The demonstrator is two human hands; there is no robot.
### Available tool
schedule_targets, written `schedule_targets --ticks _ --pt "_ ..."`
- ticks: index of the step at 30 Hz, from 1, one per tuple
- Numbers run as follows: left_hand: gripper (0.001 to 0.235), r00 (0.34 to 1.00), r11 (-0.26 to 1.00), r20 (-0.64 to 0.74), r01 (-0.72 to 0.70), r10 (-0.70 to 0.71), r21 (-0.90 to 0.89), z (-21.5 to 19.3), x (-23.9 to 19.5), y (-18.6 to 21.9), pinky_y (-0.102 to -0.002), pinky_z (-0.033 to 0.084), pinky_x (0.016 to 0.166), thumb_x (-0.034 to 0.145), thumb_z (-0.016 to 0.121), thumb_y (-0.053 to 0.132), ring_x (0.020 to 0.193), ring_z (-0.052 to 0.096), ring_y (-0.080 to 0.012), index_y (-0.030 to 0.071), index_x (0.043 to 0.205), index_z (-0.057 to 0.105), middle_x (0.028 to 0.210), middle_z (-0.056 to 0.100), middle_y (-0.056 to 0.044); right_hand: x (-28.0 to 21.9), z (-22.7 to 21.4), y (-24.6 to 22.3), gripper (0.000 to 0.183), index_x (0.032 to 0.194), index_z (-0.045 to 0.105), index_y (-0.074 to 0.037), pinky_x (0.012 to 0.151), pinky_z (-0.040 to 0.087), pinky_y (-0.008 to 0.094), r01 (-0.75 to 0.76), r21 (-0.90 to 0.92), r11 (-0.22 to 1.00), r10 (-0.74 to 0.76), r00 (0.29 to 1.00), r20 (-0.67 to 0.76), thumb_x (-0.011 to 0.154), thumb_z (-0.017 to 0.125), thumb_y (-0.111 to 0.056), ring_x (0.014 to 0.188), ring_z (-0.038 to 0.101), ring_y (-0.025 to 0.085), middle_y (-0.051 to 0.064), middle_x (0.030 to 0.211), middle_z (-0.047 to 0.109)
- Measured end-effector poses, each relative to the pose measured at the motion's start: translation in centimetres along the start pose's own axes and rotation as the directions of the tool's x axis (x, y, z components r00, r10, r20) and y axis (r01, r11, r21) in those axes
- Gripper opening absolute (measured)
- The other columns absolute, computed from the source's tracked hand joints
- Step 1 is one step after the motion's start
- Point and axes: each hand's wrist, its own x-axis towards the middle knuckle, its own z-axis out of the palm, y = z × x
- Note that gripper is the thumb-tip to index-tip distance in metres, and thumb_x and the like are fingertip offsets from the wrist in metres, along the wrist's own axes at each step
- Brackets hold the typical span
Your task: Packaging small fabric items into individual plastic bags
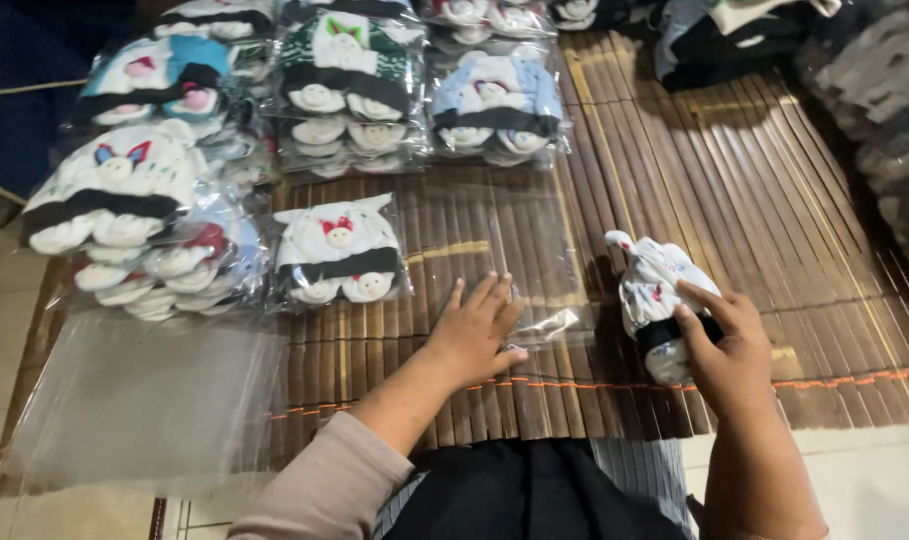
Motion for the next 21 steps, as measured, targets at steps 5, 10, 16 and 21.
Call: schedule_targets --ticks 5,10,16,21 --pt "0.043 0.981 0.997 -0.179 -0.067 0.07 0.022 0.3 -0.3 0.2 -0.077 0.025 0.111 0.091 0.063 0.05 0.146 0.033 -0.046 0.016 0.118 0.059 0.154 0.04 -0.024 0.0 -0.4 -0.5 0.029 0.124 0.074 -0.004 0.086 0.046 0.035 0.014 0.049 0.999 -0.013 1.0 -0.011 0.096 0.069 -0.01 0.098 0.058 0.026 0.015 0.112 0.057" --pt "0.031 0.867 0.953 -0.422 -0.172 0.267 0.249 -0.3 -0.4 0.5 -0.063 0.04 0.111 0.091 0.066 0.033 0.126 0.057 -0.0347 0.007 0.108 0.062 0.132 0.062 -0.019 0.1 -0.1 0.4 0.031 0.125 0.074 -0.006 0.085 0.047 0.036 0.032 0.016 0.999 -0.032 0.999 0.004 0.095 0.07 -0.011 0.097 0.058 0.028 0.015 0.112 0.058" --pt "0.035 0.725 0.851 -0.505 -0.217 0.468 0.477 2.2 1.0 -0.8 -0.047 0.057 0.083 0.1 0.046 0.019 0.089 0.065 -0.0346 0.002 0.124 0.066 0.094 0.063 -0.018 0.0 0.9 3.1 0.037 0.134 0.074 -0.035 0.091 0.049 0.044 0.004 -0.053 0.999 -0.006 0.999 -0.034 0.098 0.075 -0.027 0.103 0.064 0.035 0.012 0.107 0.065" --pt "0.014 0.826 0.965 -0.521 -0.102 0.218 0.243 1.9 1.7 -0.9 -0.036 0.05 0.061 0.094 0.055 0.019 0.083 0.063 -0.0248 0.014 0.101 0.065 0.085 0.061 -0.004 -0.3 0.9 2.2 0.035 0.132 0.075 -0.032 0.091 0.049 0.045 -0.009 -0.035 0.999 0.008 1.0 -0.028 0.098 0.075 -0.027 0.101 0.064 0.036 0.013 0.104 0.063"
